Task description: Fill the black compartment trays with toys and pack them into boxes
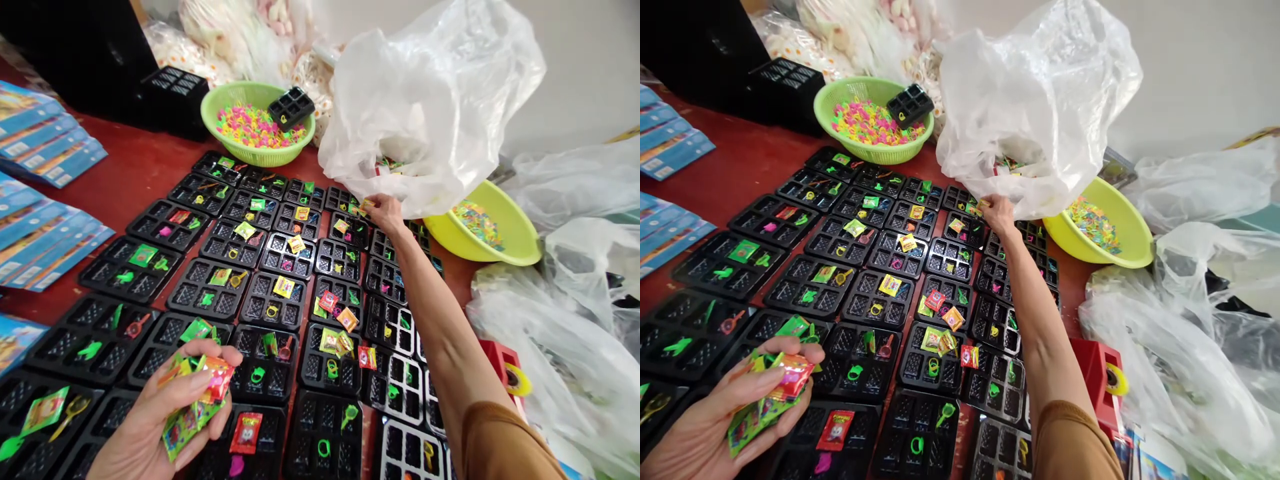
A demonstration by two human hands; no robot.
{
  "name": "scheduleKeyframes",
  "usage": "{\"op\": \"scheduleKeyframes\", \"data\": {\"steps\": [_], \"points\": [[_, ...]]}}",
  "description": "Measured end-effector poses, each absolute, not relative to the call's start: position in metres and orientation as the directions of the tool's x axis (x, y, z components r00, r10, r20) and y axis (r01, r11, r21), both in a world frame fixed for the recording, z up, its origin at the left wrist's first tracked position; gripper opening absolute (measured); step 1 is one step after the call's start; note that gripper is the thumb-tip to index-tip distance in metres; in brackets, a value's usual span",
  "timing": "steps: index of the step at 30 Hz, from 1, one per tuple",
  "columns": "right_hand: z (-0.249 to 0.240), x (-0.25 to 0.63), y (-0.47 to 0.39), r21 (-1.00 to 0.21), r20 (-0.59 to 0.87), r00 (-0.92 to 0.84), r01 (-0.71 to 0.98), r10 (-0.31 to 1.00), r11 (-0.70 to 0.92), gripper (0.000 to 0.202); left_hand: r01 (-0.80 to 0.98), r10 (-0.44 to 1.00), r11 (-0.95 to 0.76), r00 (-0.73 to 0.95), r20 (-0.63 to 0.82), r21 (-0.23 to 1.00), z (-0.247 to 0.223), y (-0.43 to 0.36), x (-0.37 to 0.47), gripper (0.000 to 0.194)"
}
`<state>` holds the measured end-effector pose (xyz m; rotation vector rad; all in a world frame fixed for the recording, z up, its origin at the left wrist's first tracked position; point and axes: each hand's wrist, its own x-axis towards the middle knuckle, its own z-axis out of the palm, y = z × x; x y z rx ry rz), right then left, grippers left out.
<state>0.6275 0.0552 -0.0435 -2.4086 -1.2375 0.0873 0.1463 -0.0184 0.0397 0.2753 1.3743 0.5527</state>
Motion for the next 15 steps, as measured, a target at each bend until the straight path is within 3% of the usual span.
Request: {"op": "scheduleKeyframes", "data": {"steps": [6, 15], "points": [[-0.042, 0.617, 0.098, -0.439, 0.211, 0.679, 0.709, 0.703, -0.553, 0.031, -0.165, 0.558, 0.825, 0.093, -0.825, 0.54, 0.042, -0.016, 0.156, 0.052], [-0.042, 0.608, 0.121, -0.409, 0.156, 0.73, 0.661, 0.666, -0.629, 0.016, -0.158, 0.561, 0.819, 0.021, -0.827, 0.552, 0.043, -0.009, 0.161, 0.054]]}}
